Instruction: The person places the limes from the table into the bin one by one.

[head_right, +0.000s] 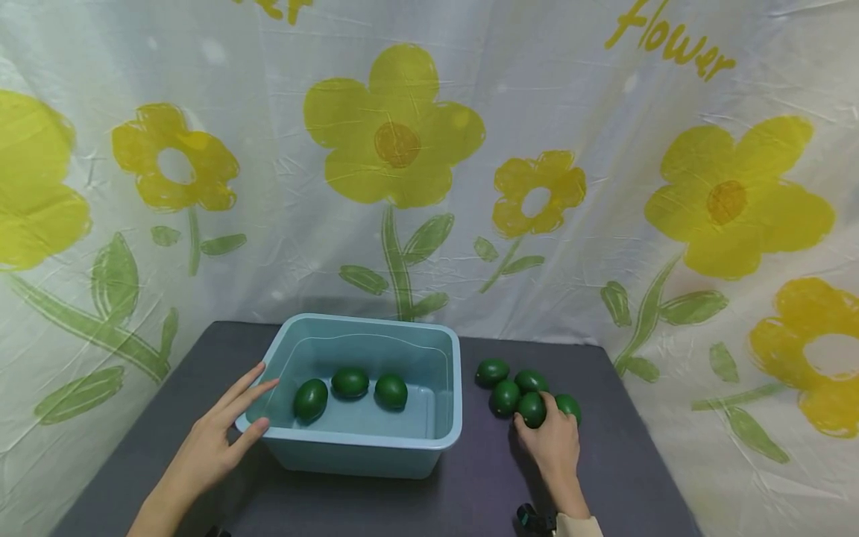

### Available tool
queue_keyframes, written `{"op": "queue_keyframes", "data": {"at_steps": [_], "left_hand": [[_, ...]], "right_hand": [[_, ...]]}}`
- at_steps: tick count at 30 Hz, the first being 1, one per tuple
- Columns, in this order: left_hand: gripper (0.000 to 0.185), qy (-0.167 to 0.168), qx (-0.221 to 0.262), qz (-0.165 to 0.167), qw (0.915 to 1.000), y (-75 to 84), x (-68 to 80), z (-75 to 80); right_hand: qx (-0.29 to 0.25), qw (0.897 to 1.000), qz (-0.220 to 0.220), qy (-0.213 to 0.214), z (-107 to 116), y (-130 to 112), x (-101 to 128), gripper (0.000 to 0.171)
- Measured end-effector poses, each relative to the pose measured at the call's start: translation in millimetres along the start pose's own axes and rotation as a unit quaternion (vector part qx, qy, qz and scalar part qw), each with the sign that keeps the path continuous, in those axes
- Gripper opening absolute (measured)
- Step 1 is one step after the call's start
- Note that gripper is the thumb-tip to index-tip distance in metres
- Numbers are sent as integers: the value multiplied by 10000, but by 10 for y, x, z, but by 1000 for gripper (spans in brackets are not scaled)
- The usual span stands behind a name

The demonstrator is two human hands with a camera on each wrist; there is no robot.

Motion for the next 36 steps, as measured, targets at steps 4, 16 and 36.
{"op": "queue_keyframes", "data": {"at_steps": [4, 16, 36], "left_hand": [[53, 43, -9, -22, 10000, -1, 1, -5], [53, 32, -3, -10, 10000, -2, 0, 0], [55, 5, -2, -3, 10000, 9, 4, -4]], "right_hand": [[-134, 9996, 144, 178, 52, -51, -22, 63], [-482, 9939, 556, 823, 239, -257, -93, 62], [-1113, 9792, 1086, 1304, 522, -699, -190, 60]]}}
Point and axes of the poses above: each hand's wrist, its own x-axis away from the middle knuckle, its own z-axis out of the back of the hand, y = z × x, the point moved 4 cm from there along -x, towards the middle knuckle, and after that the axes turned 10 degrees about -x, right-handed, at the moved point
